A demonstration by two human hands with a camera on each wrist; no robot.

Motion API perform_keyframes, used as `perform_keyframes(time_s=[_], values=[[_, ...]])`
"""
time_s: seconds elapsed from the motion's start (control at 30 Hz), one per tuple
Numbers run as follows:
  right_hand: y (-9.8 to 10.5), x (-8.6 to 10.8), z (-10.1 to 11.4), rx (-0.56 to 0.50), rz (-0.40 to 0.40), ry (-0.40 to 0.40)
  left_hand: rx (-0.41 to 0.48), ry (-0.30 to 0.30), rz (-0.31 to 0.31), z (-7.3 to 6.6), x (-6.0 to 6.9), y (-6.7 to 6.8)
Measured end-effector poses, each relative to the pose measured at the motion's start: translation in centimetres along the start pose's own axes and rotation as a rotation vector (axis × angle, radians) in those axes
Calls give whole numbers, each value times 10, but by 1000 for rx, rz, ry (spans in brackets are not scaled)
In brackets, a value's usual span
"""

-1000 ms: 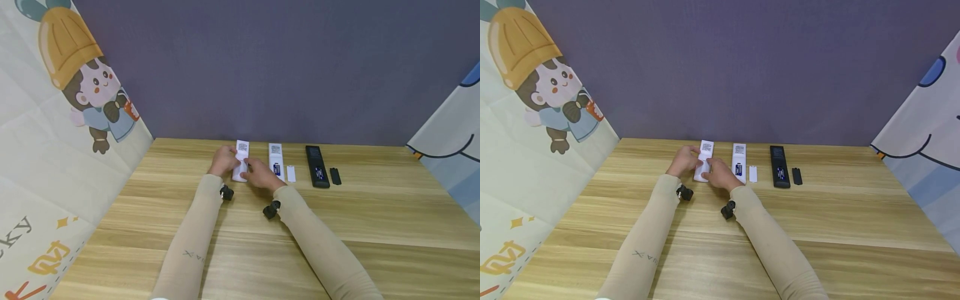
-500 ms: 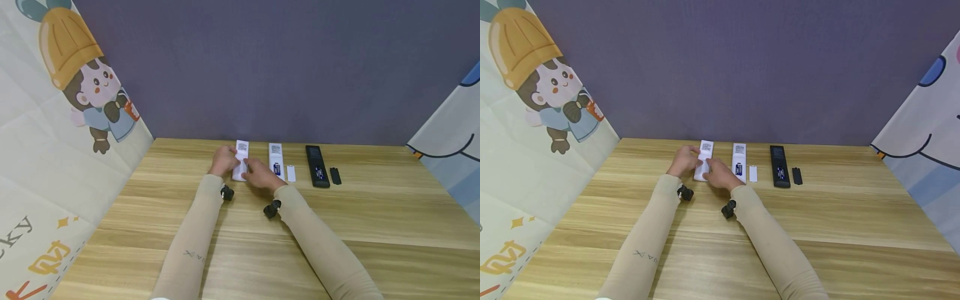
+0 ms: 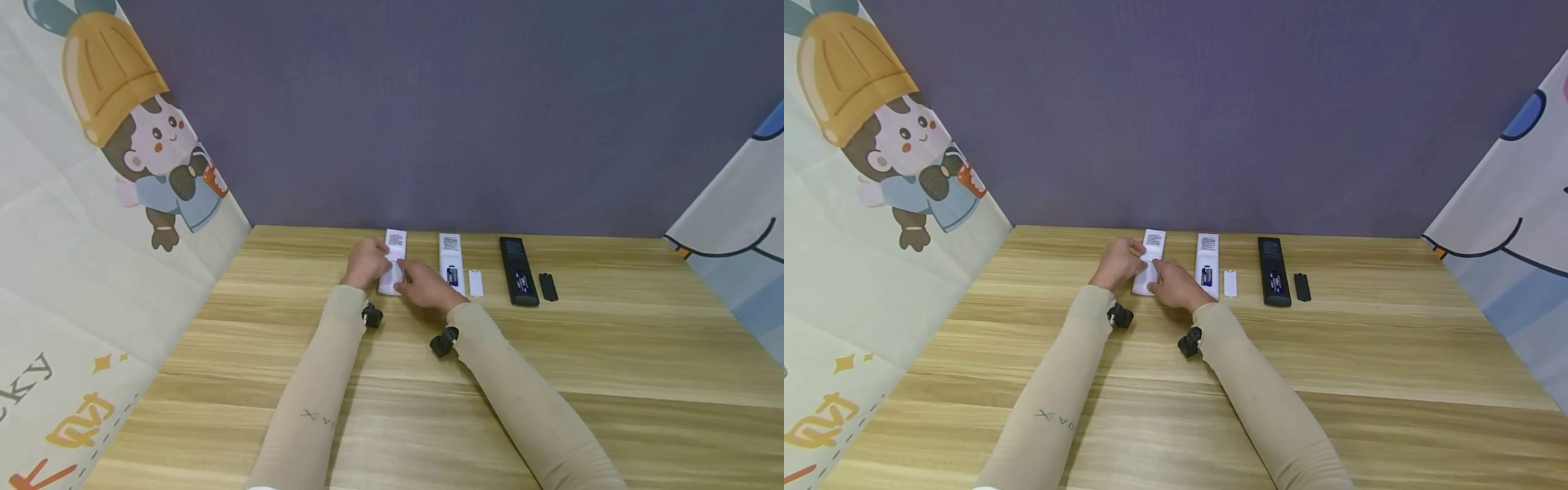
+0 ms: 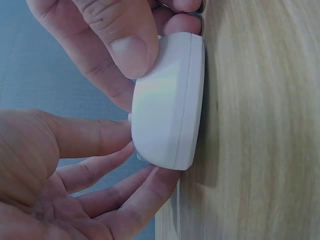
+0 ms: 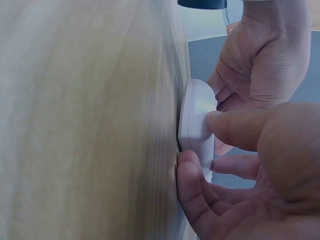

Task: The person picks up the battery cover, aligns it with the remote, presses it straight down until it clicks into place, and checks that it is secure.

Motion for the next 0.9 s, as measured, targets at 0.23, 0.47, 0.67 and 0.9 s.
perform_keyframes(time_s=[0.23, 0.47, 0.67, 0.9], values=[[0, 0, 0, 6, -2, 12, -46, -39, 9, 0, 0, 1], [-1, 0, 0, 18, -5, 25, -70, -62, 14, 0, 0, 0], [-1, 0, 0, 12, -11, 23, -81, -76, 16, 0, 0, -1], [-1, 0, -1, 16, -14, 28, -78, -91, 8, 0, -1, -2]])
Point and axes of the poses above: each hand's wrist, its own x-axis away from the middle knuckle, its own y-axis out of the back of the hand, z = x × y, the point moved 5 cm from there along -x, towards the middle knuckle, and after that the axes turned 14 degrees about -z, right-handed, at the moved point
